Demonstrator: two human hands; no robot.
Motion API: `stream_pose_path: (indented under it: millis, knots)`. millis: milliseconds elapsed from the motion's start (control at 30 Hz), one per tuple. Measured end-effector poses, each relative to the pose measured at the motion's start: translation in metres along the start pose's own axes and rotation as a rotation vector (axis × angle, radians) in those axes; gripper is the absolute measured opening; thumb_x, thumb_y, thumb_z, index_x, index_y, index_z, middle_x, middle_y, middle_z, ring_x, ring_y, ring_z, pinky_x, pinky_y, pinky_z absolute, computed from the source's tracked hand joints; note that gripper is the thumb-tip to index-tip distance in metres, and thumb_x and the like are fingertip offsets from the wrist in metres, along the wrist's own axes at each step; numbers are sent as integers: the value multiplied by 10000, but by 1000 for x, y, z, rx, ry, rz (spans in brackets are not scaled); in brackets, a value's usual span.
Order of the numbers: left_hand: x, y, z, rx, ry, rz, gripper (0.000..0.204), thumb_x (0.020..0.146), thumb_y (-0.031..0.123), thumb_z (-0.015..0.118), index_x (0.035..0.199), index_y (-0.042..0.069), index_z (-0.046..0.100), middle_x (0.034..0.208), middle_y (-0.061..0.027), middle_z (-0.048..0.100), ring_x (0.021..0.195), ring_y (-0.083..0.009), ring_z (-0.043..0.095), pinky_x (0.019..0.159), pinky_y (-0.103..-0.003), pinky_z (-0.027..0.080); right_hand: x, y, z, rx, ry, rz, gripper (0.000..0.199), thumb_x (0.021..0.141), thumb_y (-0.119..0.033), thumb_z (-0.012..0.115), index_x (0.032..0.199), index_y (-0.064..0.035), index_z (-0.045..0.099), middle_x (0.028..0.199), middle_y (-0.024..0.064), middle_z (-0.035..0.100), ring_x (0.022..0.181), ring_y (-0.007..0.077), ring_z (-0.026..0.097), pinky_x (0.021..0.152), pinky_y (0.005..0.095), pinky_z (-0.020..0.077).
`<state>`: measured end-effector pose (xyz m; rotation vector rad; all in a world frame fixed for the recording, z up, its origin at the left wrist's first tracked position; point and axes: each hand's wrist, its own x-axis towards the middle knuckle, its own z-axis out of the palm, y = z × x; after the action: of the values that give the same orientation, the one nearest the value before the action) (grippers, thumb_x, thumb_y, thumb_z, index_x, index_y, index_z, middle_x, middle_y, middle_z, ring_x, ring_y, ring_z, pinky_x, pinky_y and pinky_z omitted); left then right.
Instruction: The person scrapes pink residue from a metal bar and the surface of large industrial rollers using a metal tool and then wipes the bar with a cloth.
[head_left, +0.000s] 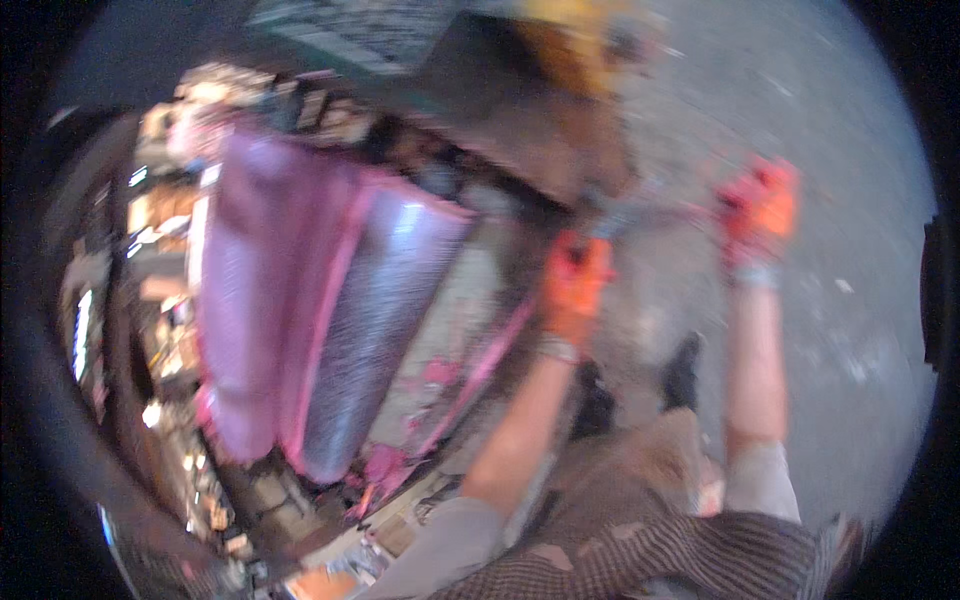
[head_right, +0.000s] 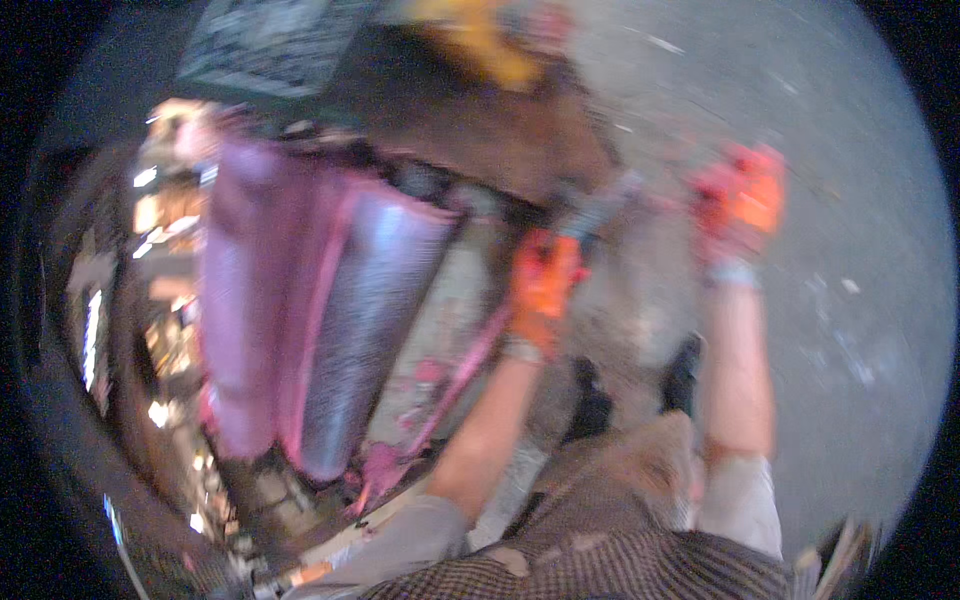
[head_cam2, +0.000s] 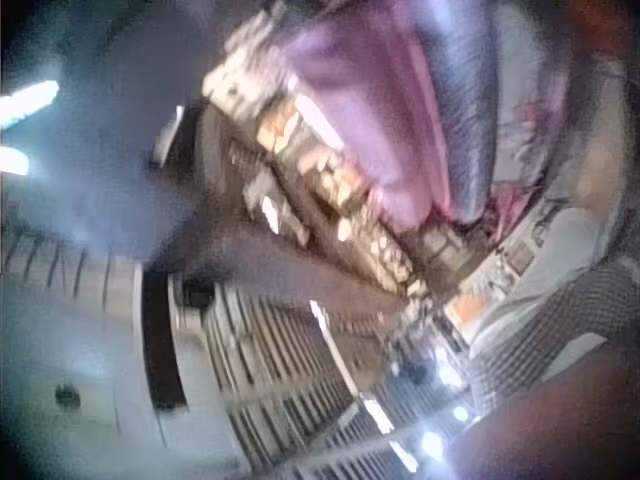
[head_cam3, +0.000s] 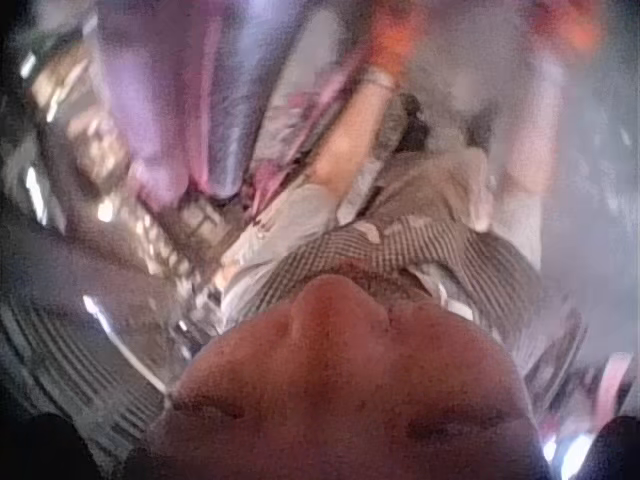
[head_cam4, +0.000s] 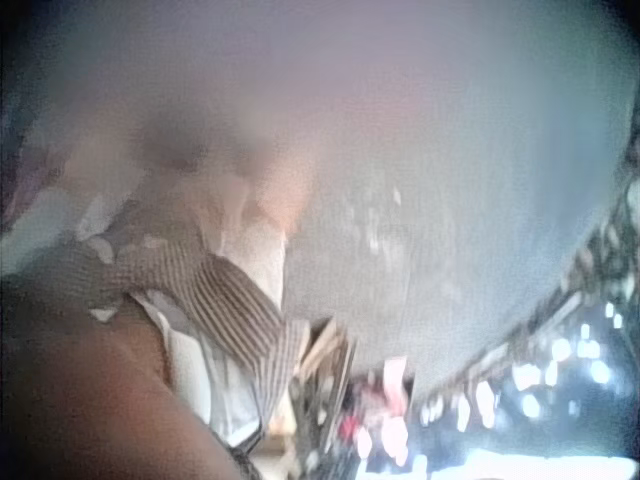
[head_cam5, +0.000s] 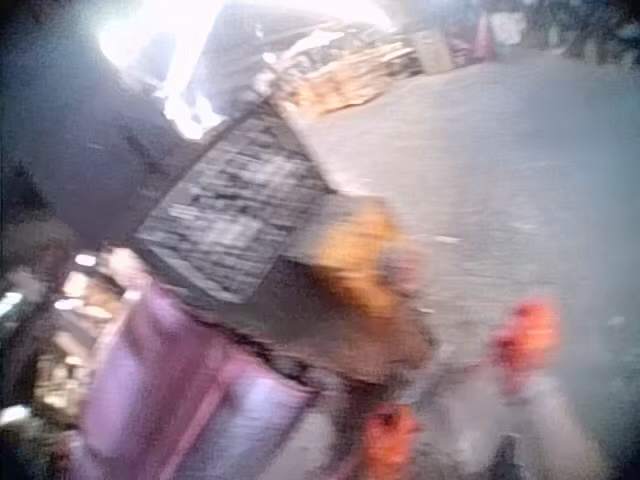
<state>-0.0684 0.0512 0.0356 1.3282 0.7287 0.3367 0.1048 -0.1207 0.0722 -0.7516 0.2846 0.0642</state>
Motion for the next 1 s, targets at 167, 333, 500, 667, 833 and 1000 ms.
stream_pose_path:
  millis: [167, 333, 500, 667, 833, 1000]
  knots:
    - [35, -47, 1, -136, 34, -167, 351, 978, 363, 689, 1175, 99, 569, 827, -43, 645, 652, -152, 637, 588, -323, 562, -5, -46, -197, -54, 5, 30, 328, 1063, -405, 516, 1085, -90, 605, 719, -60, 434, 630, 92, 417, 612, 286, 399]
    - [38, -68, 12, -388, 142, -284, 369, 967, 396, 690, 1211, 151, 559, 817, -80, 665, 555, -206, 651, 549, -351, 585, -63, -74, -308, -217, 328, 122, 369, 1042, -455, 548, 995, -97, 626, 645, -51, 428, 527, 92, 389, 527, 270, 350]
    - [39, -77, 18, -488, 290, -351, 331, 964, 428, 681, 1142, 157, 616, 771, -55, 655, 540, -156, 633, 492, -323, 583, -103, -104, -357, -319, 511, 153, 418, 1023, -501, 562, 953, -93, 618, 582, -40, 393, 490, 106, 397, 500, 284, 349]
    - [52, -75, 33, -461, 403, -414, 394, 965, 519, 627, 1122, 158, 623, 738, -57, 656, 518, -167, 626, 500, -345, 597, -87, -142, -354, -423, 494, 109, 458, 1000, -541, 582, 939, -89, 622, 565, -37, 398, 461, 108, 399, 485, 277, 350]
    - [63, -91, 15, -469, 485, -483, 562, 982, 621, 497, 1141, 91, 594, 806, -145, 656, 576, -279, 657, 550, -411, 608, -75, -171, -304, -533, 343, 159, 477, 996, -570, 571, 859, -113, 576, 564, -35, 419, 447, 88, 388, 446, 262, 327]
    - [10, -73, 18, -85, 355, -350, 506, 1021, 525, 495, 1244, 78, 573, 930, -114, 665, 741, -259, 676, 643, -416, 549, -69, -179, -278, -851, 170, 205, 506, 996, -595, 553, 785, -136, 540, 582, -46, 417, 435, 57, 349, 419, 245, 290]
